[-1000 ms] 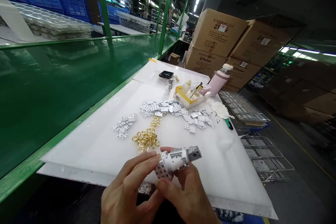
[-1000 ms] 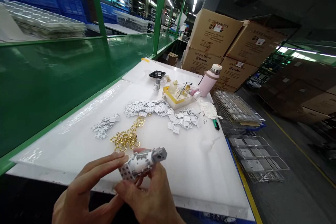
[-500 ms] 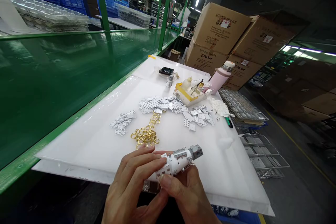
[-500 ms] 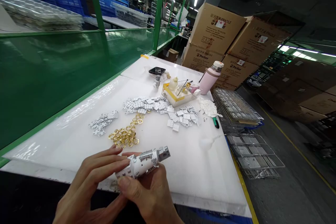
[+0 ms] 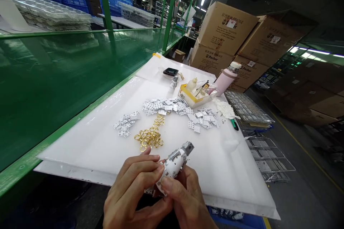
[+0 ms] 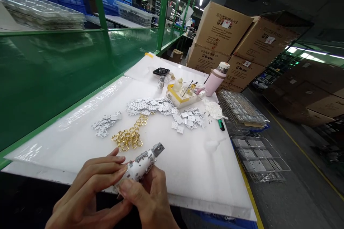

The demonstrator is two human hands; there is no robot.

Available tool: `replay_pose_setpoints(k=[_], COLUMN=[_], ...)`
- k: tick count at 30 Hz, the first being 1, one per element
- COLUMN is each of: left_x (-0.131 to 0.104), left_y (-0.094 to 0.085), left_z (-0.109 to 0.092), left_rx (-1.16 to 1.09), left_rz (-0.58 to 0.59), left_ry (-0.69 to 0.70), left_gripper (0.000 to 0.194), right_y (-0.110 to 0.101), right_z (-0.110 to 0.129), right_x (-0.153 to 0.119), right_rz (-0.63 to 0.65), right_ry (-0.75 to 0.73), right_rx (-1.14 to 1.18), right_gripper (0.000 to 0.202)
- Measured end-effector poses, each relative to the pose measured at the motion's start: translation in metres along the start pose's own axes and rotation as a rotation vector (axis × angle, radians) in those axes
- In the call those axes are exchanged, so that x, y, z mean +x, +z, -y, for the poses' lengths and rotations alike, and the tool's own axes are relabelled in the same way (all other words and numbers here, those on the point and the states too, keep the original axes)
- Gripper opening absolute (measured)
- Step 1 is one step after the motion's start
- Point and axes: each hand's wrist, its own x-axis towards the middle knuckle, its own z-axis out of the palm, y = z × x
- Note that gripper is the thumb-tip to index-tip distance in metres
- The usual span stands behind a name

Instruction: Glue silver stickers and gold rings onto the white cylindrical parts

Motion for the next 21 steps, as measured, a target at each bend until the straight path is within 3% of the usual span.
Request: replay_pose_setpoints(k=[4,9,14,21], left_x=[0.004,0.003,-0.006,-0.011], left_y=[0.002,0.003,0.008,0.008], left_z=[-0.001,-0.003,-0.001,0.002], left_rx=[0.016,0.070,-0.012,-0.087], left_rz=[0.004,0.015,-0.033,-0.078], left_ry=[-0.033,-0.099,-0.208,-0.202], left_gripper=[0.037,0.032,0.036,0.039], right_y=[0.003,0.007,0.008,0.014], right_z=[0.004,0.003,-0.004,-0.004], right_x=[0.003,0.004,0.006,0.008], right_rz=[0.039,0.072,0.103,0.082], right_ry=[0.025,0.089,0.107,0.097], right_rx=[0.005,0.106,0.115,0.098], right_gripper=[0.038,0.036,0.036,0.038])
